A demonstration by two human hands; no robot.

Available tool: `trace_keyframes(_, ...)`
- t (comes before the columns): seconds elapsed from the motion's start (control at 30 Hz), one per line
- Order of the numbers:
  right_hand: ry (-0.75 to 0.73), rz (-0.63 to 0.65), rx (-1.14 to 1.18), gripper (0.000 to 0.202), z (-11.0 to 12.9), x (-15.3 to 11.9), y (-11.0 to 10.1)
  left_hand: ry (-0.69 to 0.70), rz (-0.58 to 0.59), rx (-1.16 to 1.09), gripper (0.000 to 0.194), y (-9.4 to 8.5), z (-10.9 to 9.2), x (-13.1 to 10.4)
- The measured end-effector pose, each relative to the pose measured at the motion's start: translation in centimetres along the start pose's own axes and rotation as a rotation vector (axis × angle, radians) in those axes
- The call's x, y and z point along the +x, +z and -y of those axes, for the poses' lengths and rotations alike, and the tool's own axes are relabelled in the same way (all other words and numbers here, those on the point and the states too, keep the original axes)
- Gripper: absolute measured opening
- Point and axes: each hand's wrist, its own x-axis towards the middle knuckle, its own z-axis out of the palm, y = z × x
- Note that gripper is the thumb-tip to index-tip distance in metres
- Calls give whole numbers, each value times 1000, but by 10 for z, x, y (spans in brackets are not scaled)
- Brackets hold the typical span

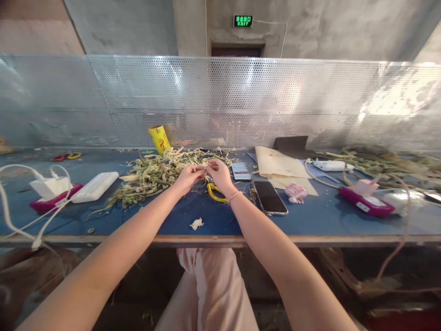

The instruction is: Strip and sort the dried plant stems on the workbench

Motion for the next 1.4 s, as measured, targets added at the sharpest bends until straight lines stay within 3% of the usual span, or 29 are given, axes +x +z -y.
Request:
trace_keyframes(0.23,-7,-28,70,25,1,0,-1,-3,-70,-100,12,1,0,1)
trace_keyframes(0.43,26,-21,-7,23,6,-1,-3,-39,-159,-276,9,-1,-4,0)
trace_keyframes(0.57,37,-28,21,29,5,0,-3,-20,-110,-332,10,-2,-7,0)
trace_keyframes(0.73,52,-47,158,34,5,1,-1,-4,-59,-229,18,-2,-3,-1)
trace_keyframes(0.93,72,26,241,27,11,-5,2,-49,-69,-175,21,-2,-3,-2)
trace_keyframes(1.1,51,63,201,26,12,-7,2,-48,16,-161,26,0,-4,-5)
trace_keyframes(1.4,-71,211,94,25,11,-7,1,-27,-90,-235,24,-4,-1,1)
